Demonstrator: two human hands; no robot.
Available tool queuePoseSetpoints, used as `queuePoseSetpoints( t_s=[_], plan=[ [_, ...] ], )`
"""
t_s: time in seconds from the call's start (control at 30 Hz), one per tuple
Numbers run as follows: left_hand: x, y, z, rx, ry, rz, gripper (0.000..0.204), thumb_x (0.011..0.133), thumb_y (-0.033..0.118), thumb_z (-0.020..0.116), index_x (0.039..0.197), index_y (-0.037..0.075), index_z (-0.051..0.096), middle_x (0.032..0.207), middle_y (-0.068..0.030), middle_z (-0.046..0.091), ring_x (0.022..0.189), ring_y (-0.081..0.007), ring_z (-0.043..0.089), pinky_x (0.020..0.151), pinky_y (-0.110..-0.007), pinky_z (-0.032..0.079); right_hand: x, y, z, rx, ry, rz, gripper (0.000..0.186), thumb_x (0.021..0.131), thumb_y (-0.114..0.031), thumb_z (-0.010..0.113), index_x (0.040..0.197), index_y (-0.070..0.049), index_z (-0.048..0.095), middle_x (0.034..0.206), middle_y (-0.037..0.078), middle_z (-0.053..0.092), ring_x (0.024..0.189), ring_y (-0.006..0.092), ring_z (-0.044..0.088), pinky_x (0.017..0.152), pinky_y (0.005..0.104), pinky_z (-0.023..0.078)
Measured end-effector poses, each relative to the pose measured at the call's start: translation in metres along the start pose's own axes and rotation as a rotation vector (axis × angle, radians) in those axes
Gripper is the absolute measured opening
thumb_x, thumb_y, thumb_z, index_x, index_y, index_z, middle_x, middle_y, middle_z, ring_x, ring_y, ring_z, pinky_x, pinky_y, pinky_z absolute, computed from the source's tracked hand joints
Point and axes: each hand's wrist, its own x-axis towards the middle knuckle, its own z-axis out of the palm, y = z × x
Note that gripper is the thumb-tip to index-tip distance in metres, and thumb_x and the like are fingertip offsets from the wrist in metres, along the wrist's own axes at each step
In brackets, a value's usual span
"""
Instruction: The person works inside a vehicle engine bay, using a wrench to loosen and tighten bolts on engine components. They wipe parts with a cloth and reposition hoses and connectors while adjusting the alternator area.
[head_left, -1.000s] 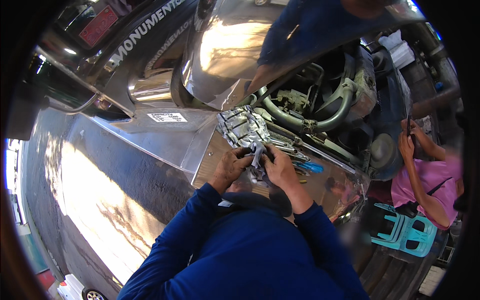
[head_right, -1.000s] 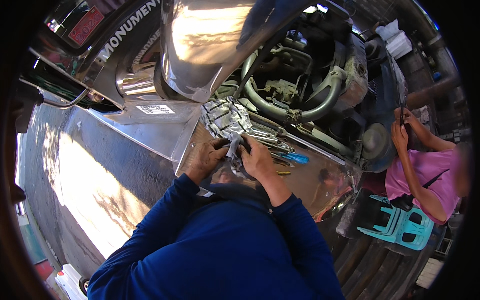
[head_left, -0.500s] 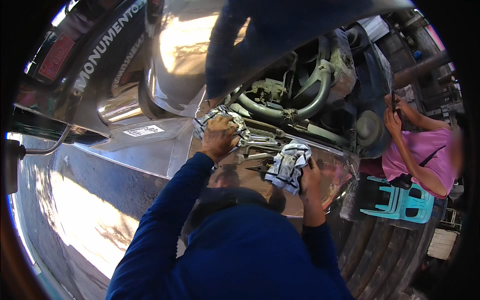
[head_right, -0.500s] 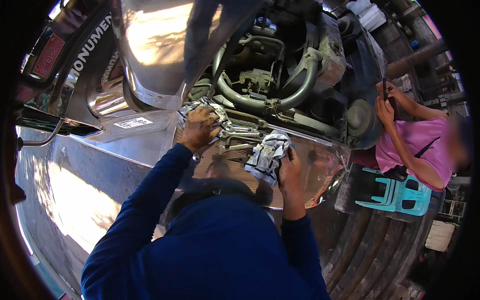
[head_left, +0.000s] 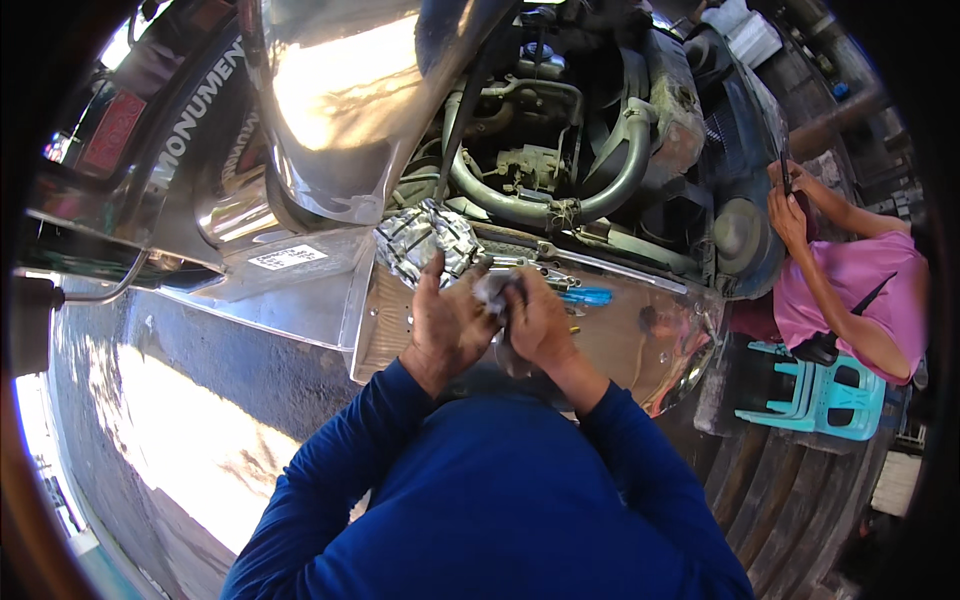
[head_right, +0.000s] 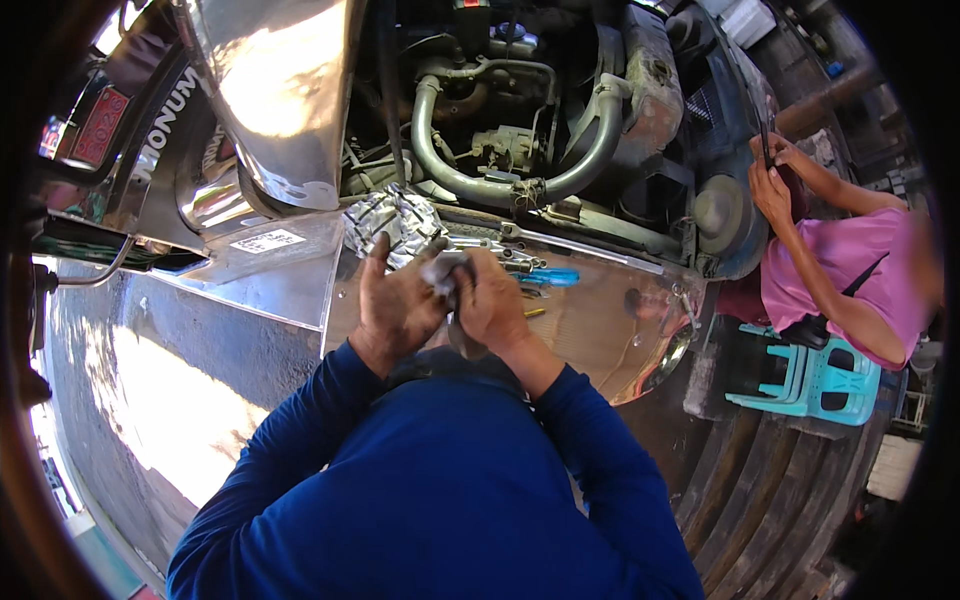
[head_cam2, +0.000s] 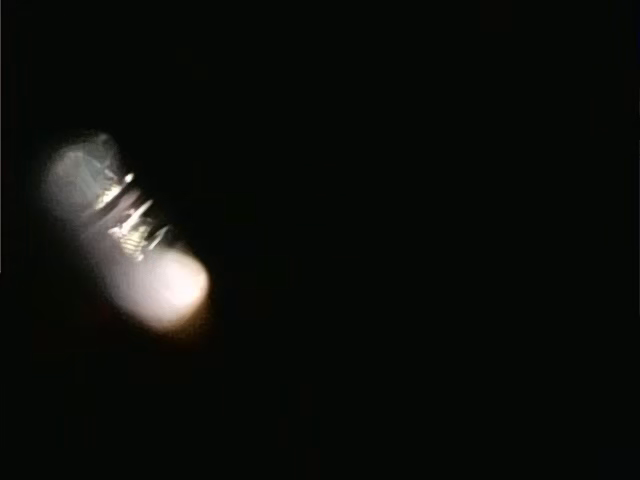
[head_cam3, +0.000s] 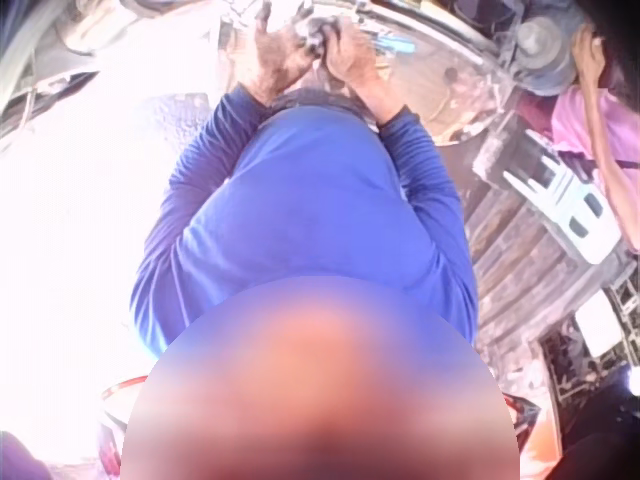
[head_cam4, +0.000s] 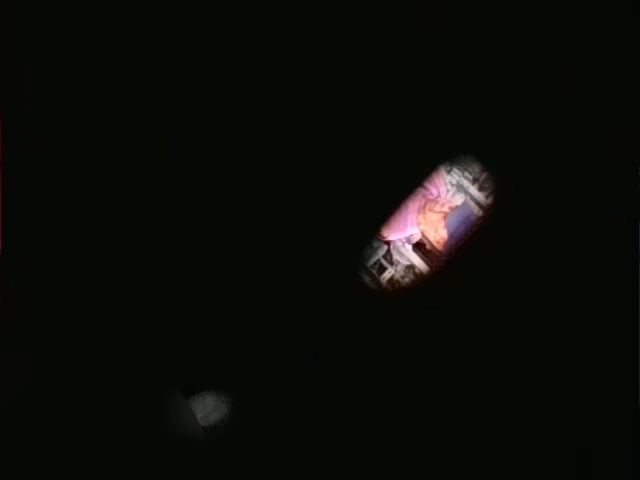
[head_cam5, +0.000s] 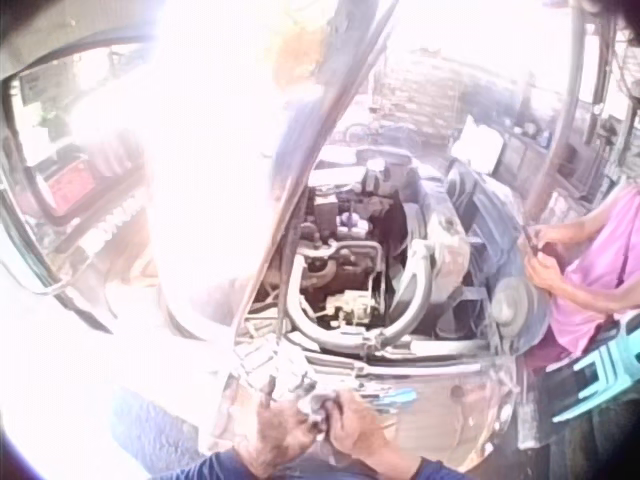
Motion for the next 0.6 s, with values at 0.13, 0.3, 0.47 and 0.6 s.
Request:
queuePoseSetpoints(
  t_s=[0.13,0.3,0.47,0.6],
  plan=[
    [0.008,-0.018,0.024,0.02,-0.012,0.071,0.103,0.099,0.078,0.044,0.166,0.003,0.023,0.156,-0.0245,0.048,0.144,-0.0363,0.046,0.123,-0.046,0.035,0.034,0.035,-0.007,0.749,0.048,0.497,0.025,0.112,-0.028,0.056,0.105,-0.006,0.064,0.086,0.004,0.066,0.075,0.0172,0.064,0.064,0.0332,0.051],
    [-0.006,-0.034,0.044,-0.07,-0.179,0.084,0.106,0.097,0.084,0.039,0.163,0.002,0.035,0.161,-0.0222,0.044,0.15,-0.039,0.038,0.126,-0.055,0.027,0.043,0.04,-0.072,1.103,0.266,0.524,0.033,0.117,-0.031,0.044,0.117,-0.005,0.064,0.099,0.007,0.073,0.084,0.0163,0.071,0.075,0.033,0.059],
    [0.008,-0.056,0.04,-0.138,-0.271,-0.014,0.103,0.095,0.085,0.039,0.156,0.001,0.047,0.152,-0.018,0.055,0.139,-0.0376,0.051,0.122,-0.056,0.032,0.002,0.008,-0.081,0.062,0.013,-0.283,0.027,0.108,-0.022,0.06,0.131,-0.006,0.063,0.114,0.017,0.074,0.101,0.0244,0.07,0.091,0.0359,0.055],
    [0.009,-0.086,0.049,0.072,-0.082,0.123,0.095,0.095,0.083,0.044,0.156,0.011,0.045,0.15,-0.0166,0.055,0.138,-0.0358,0.052,0.121,-0.056,0.034,0.007,0.026,-0.062,0.172,-0.03,-0.035,0.03,0.104,-0.015,0.063,0.132,-0.004,0.062,0.11,0.018,0.073,0.098,0.0265,0.07,0.089,0.0375,0.055]
  ],
)
